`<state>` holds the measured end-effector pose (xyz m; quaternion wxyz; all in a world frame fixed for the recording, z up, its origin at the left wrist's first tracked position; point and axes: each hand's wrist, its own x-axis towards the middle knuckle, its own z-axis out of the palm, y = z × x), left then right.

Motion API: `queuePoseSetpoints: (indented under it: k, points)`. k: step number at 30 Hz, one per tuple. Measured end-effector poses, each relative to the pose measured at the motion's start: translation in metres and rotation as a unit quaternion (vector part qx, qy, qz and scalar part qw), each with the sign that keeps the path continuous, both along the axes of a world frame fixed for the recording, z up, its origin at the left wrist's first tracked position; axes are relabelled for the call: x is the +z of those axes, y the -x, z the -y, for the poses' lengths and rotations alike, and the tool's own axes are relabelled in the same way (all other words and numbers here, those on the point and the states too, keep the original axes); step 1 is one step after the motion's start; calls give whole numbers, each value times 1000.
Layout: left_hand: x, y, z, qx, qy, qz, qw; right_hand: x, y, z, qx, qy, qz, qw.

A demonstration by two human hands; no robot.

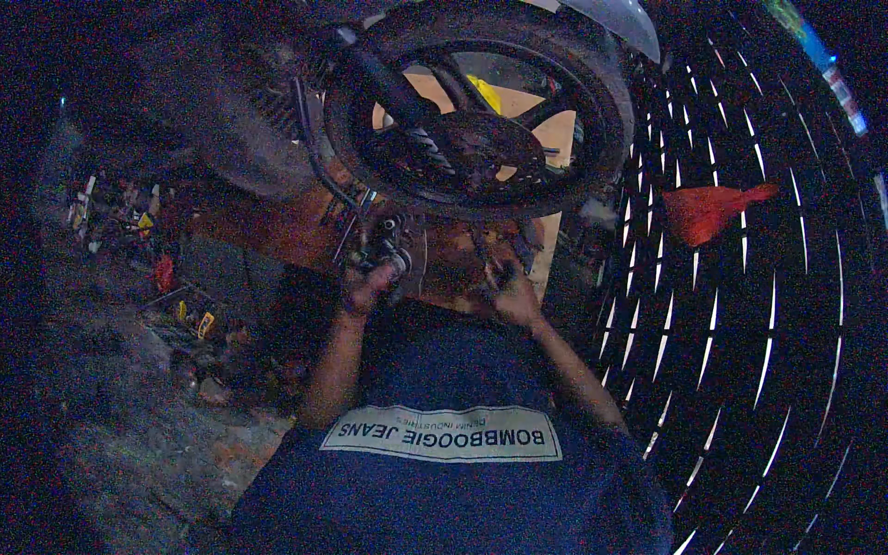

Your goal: The person works on the front wheel of a Yamaha motorcycle, using a hex key to loosen bolts on the brake caliper. They remove the caliper from the wheel and use pliers to manipulate the brake pads and internal components. The person then uses a screwdriver to adjust parts within the caliper assembly.

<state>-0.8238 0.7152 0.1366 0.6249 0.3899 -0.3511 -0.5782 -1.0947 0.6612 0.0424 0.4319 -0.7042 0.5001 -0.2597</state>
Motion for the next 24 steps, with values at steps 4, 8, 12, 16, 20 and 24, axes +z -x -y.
queuePoseSetpoints:
  k: [4, 8, 12, 16, 20, 24]
  points:
    - [21, 4, -2, -6, 37, 85, 996, 78, -9, -5, -29, 14, 47, 998]
    - [40, 9, 2, 59, 76, 109, 989, 178, -19, -15, -37, 142, 108, 983]
    - [36, 16, 5, 99, 2, 68, 993, 164, -3, -17, -16, 295, 83, 952]
    - [24, 11, 8, 76, -9, 153, 985, 149, -13, -15, 98, 42, -366, 924]
    - [14, 3, 10, 62, -31, 30, 997, 130, -1, -7, 38, 138, -261, 955]
    - [-2, -4, 10, 47, -25, 54, 997, 129, 9, -11, -10, 273, -195, 942]
